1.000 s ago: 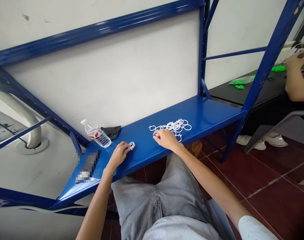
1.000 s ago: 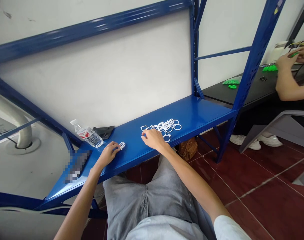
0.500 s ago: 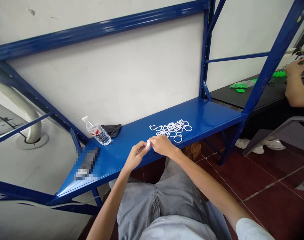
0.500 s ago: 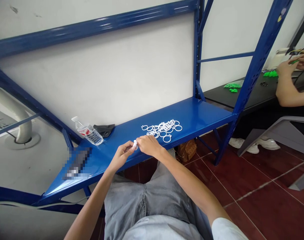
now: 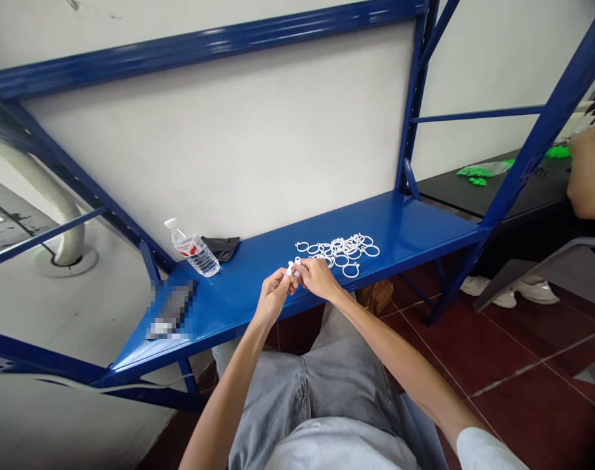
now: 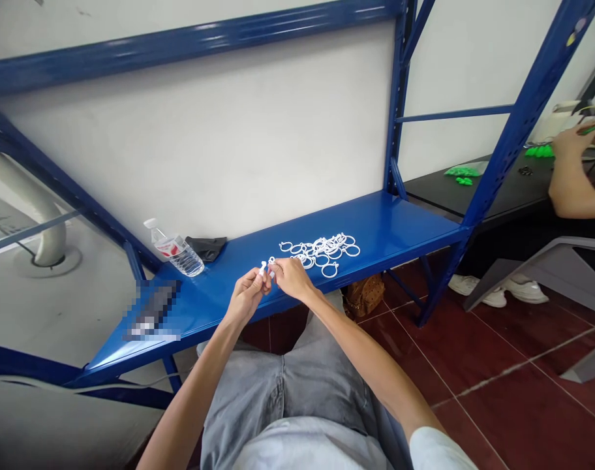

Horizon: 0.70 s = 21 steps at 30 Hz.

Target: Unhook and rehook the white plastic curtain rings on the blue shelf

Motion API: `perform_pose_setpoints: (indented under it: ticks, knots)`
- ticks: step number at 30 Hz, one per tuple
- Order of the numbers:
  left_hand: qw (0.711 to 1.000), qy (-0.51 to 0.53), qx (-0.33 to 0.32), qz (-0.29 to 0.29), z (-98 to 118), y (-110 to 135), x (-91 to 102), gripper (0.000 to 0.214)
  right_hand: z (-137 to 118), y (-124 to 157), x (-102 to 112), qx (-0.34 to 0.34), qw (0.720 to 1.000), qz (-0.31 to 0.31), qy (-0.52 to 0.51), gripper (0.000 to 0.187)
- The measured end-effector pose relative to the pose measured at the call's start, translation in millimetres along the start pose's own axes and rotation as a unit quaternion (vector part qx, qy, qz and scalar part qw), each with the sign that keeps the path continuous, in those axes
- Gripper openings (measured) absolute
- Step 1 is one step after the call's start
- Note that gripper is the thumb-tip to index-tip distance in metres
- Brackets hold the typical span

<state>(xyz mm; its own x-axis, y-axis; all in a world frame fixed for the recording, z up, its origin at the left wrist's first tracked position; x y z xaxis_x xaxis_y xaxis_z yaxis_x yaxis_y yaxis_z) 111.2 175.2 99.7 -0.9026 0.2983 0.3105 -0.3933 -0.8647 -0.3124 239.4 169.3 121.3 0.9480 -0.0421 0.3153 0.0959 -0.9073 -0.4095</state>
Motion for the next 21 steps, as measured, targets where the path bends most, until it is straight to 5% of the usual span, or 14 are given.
perform_pose_setpoints:
  ticks: [5,10,15,18,21]
  knots:
    - [0.998,-0.055,-0.011,0.02,8,-14,2.3,0.048,2,-4,29,0.0,0.999,0.029,0.034,0.031]
    - [0.964,-0.257,-0.054,0.023,15,-30,-7.3,0.05,19,-2,117,-0.058,0.974,0.13,0.178,0.04]
    - [0.872,-0.461,-0.155,-0.057,14,-54,-86.7,0.069,58,-5,182,-0.13,0.923,0.104,0.346,0.034]
    - [0.854,-0.484,-0.171,-0.082,7,-77,-137.0,0.087,81,-8,191,-0.124,0.924,0.067,0.357,0.039]
    - [0.848,-0.498,-0.152,-0.1,-2,-97,-162.7,0.095,105,-10,186,-0.146,0.937,0.015,0.317,0.053]
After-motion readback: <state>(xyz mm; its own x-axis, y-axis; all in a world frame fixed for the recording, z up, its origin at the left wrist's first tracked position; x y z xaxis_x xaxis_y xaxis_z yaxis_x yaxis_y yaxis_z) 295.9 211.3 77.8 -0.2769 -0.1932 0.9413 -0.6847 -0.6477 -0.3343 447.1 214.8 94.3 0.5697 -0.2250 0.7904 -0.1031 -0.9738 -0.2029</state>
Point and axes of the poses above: each hand's wrist, its own y-axis away from the middle knuckle, its own x-axis out of the back of the hand, z = x × y, the point moved 8 cm from there along -y, towards the middle knuckle, and after that the axes turned 14 degrees about -y, right-handed, at the moved point
